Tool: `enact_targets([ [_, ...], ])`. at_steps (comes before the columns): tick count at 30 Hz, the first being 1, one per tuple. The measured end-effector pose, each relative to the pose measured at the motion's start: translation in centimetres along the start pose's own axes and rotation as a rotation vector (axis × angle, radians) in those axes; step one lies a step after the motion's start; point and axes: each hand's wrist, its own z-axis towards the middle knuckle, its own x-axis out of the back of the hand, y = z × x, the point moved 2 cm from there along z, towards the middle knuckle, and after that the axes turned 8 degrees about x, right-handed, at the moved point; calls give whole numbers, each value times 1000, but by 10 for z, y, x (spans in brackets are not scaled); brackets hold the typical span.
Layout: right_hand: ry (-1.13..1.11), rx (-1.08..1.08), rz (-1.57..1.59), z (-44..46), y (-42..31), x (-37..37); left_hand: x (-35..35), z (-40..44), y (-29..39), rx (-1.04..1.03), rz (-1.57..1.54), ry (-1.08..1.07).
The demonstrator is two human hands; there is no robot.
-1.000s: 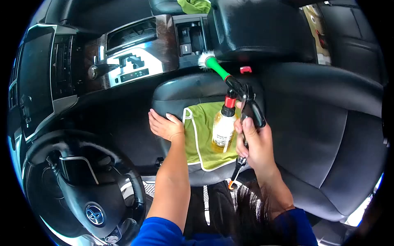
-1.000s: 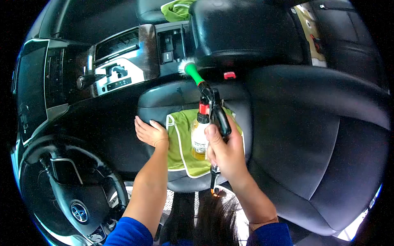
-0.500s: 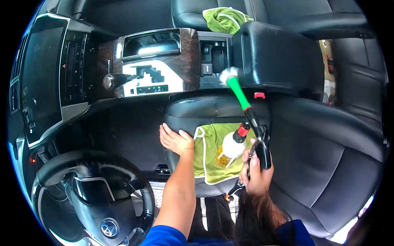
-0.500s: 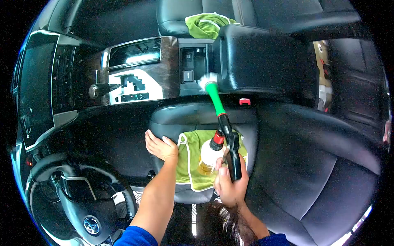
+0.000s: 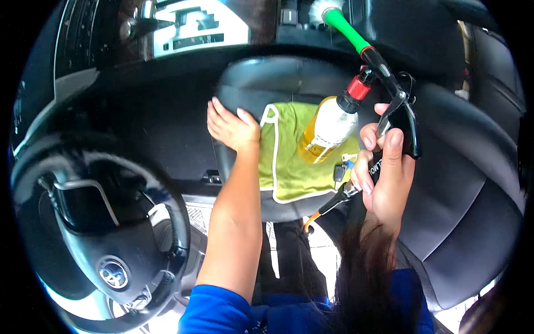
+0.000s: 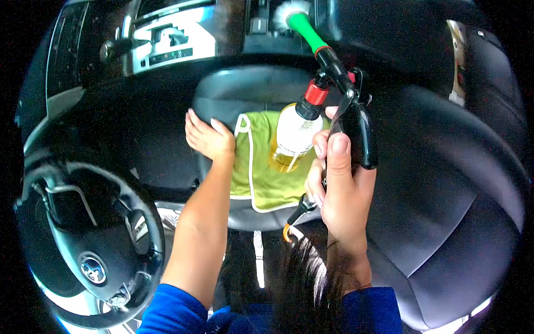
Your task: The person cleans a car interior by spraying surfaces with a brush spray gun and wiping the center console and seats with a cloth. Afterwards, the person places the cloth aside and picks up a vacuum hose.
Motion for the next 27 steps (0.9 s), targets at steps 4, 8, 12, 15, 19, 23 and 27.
enact_targets([
  [4,-59,-93,-139,-26,16,24,-2,-3,-4,-5,1,18],
  [8,-68,-104,-152,-47,31,40,-3,-3,-3,-15,1,62],
  [12,-68,-218,-192,-70,34,45,0,-4,-4,-26,23,71],
  [15,-118,-357,-100,-85,34,46,2,-3,0,-9,35,59],
  [19,-304,-427,-89,-92,29,33,1,-3,-1,-3,39,31],
  [23,-162,-339,-115,-75,35,20,7,-3,5,14,38,0],
  [27,-226,-157,-363,-62,51,18,10,0,8,27,43,-49],
])
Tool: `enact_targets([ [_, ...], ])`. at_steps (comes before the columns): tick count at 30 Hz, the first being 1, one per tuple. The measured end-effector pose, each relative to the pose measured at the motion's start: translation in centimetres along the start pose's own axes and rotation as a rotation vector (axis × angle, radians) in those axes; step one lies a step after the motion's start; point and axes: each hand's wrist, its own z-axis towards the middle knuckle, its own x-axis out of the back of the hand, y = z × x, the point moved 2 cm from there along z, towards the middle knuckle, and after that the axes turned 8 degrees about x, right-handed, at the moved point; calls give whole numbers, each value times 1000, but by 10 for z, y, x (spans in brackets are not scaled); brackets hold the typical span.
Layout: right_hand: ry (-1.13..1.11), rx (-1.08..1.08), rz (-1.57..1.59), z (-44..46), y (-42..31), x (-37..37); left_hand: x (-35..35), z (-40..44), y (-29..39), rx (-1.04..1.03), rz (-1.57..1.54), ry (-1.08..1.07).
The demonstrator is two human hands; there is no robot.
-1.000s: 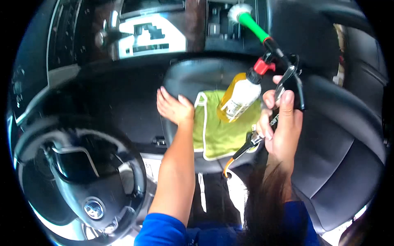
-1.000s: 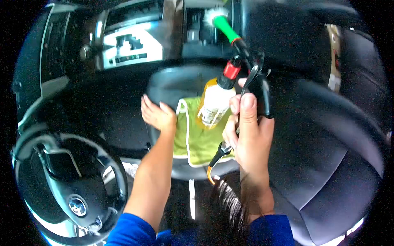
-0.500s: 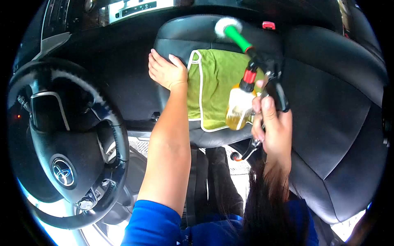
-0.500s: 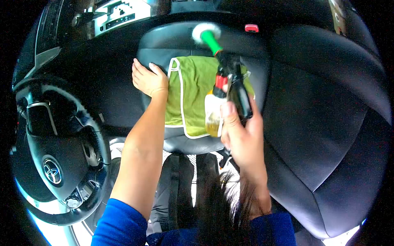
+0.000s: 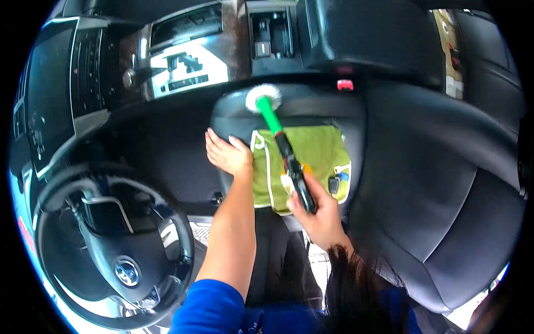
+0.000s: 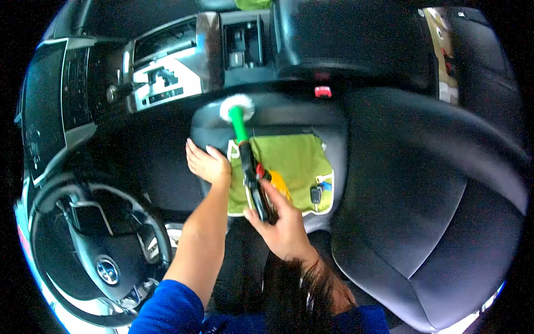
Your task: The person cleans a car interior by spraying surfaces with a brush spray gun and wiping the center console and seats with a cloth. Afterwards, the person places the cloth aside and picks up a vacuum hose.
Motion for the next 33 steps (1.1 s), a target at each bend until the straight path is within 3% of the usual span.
enact_targets([
  [3,-145,-140,65,3,-8,16,2,1,0,0,-2,-35],
  [4,-57,7,15,-1,-7,17,1,2,-1,-3,-3,-46],
  [7,195,-206,240,-28,7,28,3,4,-4,-9,-11,-69],
  [9,280,-152,-66,-39,1,38,4,5,-7,-6,-64,-124],
  [11,466,-68,53,-56,16,45,8,8,-13,-44,-147,-131],
  [12,512,-132,134,-54,-3,42,10,7,-15,-83,-234,-135],
  [13,574,-52,63,-54,0,44,24,9,-12,-113,-320,-131],
  [14,523,-162,82,-64,9,54,38,8,-6,-134,-380,-83],
  [17,605,-135,115,-78,35,74,67,-2,10,-403,-202,-235],
  [18,653,-141,122,-78,31,78,69,-16,19,-401,-237,-362],
  [20,688,-150,156,-87,38,90,65,-45,31,-452,-3,-517],
  [22,663,-102,278,-96,46,102,53,-55,26,-520,-26,-465],
  [24,665,-55,350,-103,47,110,35,-53,9,-350,-450,-583],
  [25,652,-51,394,-106,47,114,37,-55,3,182,-910,-681],
  [26,637,-47,445,-109,49,119,44,-48,-4,330,-1073,-634],
  [27,594,7,450,-111,54,125,59,-37,-6,370,-1158,-454],
  [28,578,14,449,-111,55,129,81,-20,-5,595,-1341,-406],
  [30,501,61,593,-112,57,136,147,22,33,530,-1489,-235],
  [31,470,77,635,-109,58,138,164,40,48,361,-1466,-192],
  [33,427,60,725,-100,75,144,156,57,73,179,-1471,-354],
])
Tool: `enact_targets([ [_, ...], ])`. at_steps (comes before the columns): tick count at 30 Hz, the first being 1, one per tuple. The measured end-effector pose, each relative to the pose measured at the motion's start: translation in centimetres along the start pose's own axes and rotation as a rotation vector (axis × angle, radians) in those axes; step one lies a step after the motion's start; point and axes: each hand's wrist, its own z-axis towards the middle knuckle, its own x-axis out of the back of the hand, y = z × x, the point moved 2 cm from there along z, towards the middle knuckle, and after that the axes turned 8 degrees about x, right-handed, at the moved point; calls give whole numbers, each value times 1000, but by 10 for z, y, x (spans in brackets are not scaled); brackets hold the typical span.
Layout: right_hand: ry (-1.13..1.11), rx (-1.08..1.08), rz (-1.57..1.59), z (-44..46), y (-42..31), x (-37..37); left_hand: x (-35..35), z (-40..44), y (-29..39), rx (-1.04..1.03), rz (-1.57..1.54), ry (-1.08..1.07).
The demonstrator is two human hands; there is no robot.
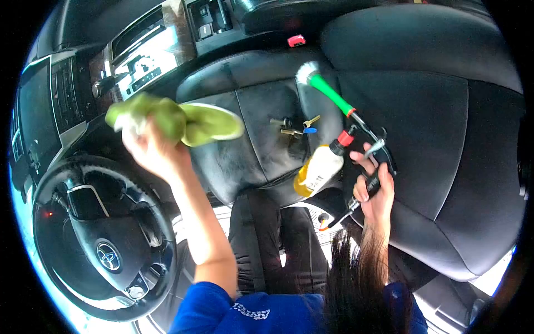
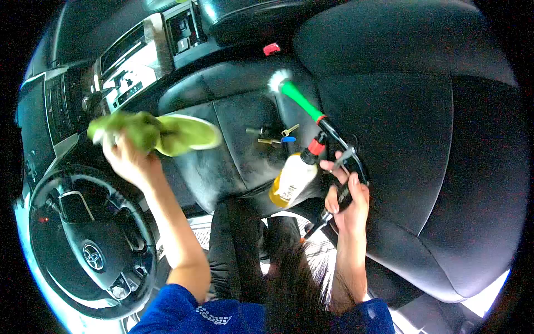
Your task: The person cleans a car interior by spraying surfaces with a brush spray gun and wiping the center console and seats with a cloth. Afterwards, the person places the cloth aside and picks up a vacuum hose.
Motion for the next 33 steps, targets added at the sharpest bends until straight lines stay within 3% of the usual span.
enact_targets([
  [3,17,-139,177,26,24,18,-24,26,-71,97,376,-344],
  [4,5,-167,200,33,31,22,-36,24,-84,-119,612,-484],
  [6,-35,-220,228,46,46,32,-63,8,-99,-357,928,-741],
  [7,-32,-229,232,48,52,38,-78,6,-116,-715,938,-877],
  [8,-61,-253,259,51,58,43,-87,8,-135,-750,992,-995],
  [12,-95,-218,162,70,88,67,-93,14,-155,-812,1063,-1019],
  [14,-19,-166,63,72,98,79,-74,16,-146,-980,1139,-1041],
  [16,27,-123,-2,75,97,81,-32,27,-148,-901,1202,-826],
  [17,48,-124,-36,76,97,80,-16,27,-141,-856,1118,-611],
  [18,78,-141,-79,76,98,82,1,31,-143,-639,1094,-585],
  [19,85,-111,-150,77,97,82,14,28,-137,-694,1284,-364],
  [22,271,-114,-351,73,94,70,9,6,-136,-464,1315,-180],
  [23,328,-142,-440,74,92,67,0,-6,-140,-406,1338,-213],
  [24,366,-155,-500,74,92,65,-14,-23,-143,-261,1517,-387],
  [25,404,-167,-563,73,92,65,-18,-45,-156,-392,1428,-513],
  [26,442,-164,-560,73,93,64,-33,-62,-157,-319,1369,-585],
  [28,501,-141,-519,73,95,61,-54,-90,-187,-404,1243,-758],
  [31,574,-117,-497,64,91,58,-56,-74,-172,-443,1181,-748],
  [32,558,-69,-489,60,93,61,-49,-56,-154,-380,1195,-761],
  [33,545,-21,-477,56,98,67,-44,-39,-134,-286,1208,-641],
])
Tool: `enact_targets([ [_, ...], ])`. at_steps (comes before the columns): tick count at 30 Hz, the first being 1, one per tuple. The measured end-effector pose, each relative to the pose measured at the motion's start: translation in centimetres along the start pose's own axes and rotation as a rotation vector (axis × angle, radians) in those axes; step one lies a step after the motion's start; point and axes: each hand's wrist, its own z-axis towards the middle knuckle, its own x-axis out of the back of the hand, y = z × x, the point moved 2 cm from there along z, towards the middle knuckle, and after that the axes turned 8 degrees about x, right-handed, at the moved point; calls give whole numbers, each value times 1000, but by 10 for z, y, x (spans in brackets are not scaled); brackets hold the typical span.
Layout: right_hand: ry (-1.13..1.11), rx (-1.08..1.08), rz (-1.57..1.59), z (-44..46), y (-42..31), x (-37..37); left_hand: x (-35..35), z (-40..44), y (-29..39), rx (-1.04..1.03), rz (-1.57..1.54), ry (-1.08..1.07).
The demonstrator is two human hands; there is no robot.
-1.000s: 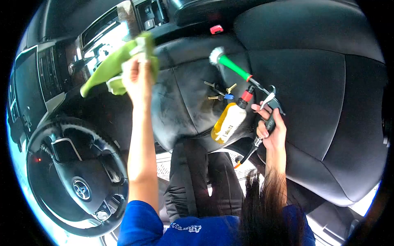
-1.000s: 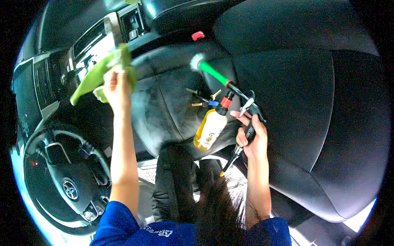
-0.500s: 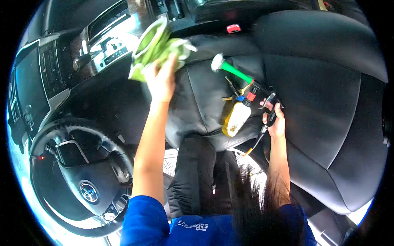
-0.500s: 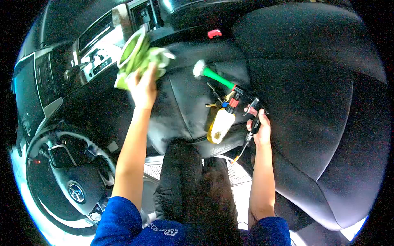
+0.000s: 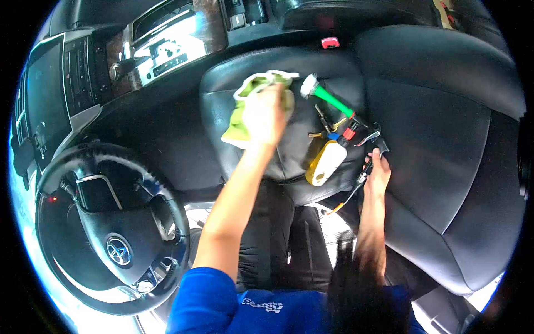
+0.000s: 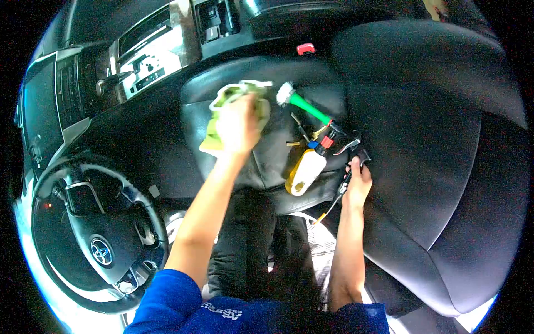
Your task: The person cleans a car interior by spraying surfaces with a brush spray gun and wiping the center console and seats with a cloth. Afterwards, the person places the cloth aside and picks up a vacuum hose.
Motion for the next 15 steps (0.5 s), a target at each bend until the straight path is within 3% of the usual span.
enact_targets([
  [1,-4,122,13,2,12,4,18,6,-13,99,-8,26],
  [2,61,248,20,-15,-1,-7,17,0,-44,-56,5,411],
  [4,137,438,-333,-35,-3,-12,28,2,-71,128,-45,581],
  [6,105,736,-591,-68,-38,-30,25,6,-76,368,-315,551],
  [7,42,754,-501,-77,-43,-40,19,7,-78,514,-640,471],
  [8,-160,685,-375,-82,-40,-50,11,6,-73,644,-971,366],
  [9,-323,487,95,-92,-42,-78,20,3,-50,723,-1279,201],
  [10,-470,454,95,-98,-54,-97,38,-5,-18,803,-1574,8],
  [12,-579,495,307,-114,-91,-144,70,-13,34,758,-1596,-143],
  [14,-787,672,-38,-103,-93,-159,98,-3,32,568,-1378,-458],
  [15,-663,609,18,-96,-104,-173,99,5,21,456,-1324,-276],
])
